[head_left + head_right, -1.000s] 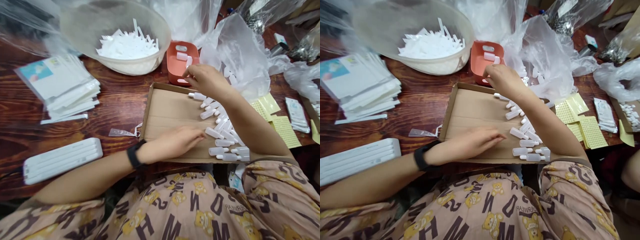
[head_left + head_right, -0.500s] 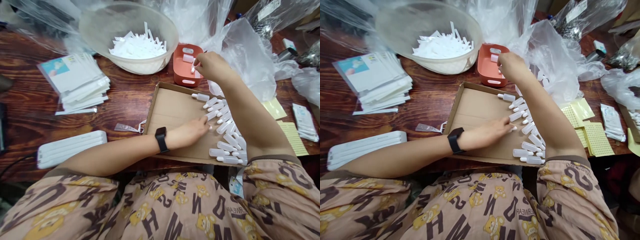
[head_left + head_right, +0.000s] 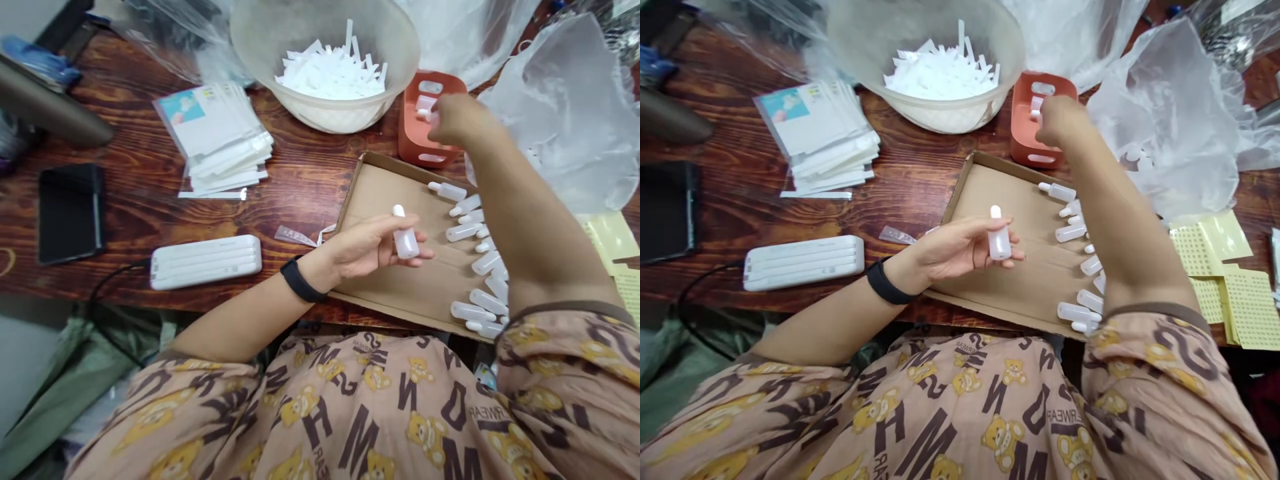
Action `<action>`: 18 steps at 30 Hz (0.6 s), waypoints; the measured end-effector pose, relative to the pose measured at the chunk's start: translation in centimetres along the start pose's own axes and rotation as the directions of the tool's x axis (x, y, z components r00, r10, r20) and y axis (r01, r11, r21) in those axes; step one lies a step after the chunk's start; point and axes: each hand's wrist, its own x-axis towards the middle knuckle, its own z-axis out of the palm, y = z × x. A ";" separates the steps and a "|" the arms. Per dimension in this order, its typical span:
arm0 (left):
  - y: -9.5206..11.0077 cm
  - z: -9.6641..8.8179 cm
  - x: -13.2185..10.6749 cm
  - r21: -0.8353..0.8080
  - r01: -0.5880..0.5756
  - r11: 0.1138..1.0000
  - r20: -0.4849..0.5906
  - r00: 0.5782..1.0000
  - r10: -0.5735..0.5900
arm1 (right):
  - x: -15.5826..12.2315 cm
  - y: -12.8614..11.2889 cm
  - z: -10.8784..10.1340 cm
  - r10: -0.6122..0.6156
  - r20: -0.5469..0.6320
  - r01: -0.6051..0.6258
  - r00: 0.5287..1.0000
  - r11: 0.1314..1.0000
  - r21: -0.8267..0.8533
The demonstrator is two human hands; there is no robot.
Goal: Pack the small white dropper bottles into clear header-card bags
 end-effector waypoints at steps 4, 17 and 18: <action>0.0 0.2 -1.1 -0.249 -0.113 0.962 -0.121 0.989 0.085 | -5.1 -6.0 -1.6 0.121 -0.170 -0.133 0.978 0.989 -0.064; -6.4 4.1 -1.4 -0.201 -0.283 0.938 -0.235 0.943 0.234 | -25.1 -16.7 5.2 0.024 -0.501 0.031 0.865 0.994 0.101; -6.6 4.2 -1.3 -0.183 -0.313 0.932 -0.257 0.930 0.262 | -25.4 -17.1 5.8 0.066 -0.509 -0.008 0.858 0.993 0.115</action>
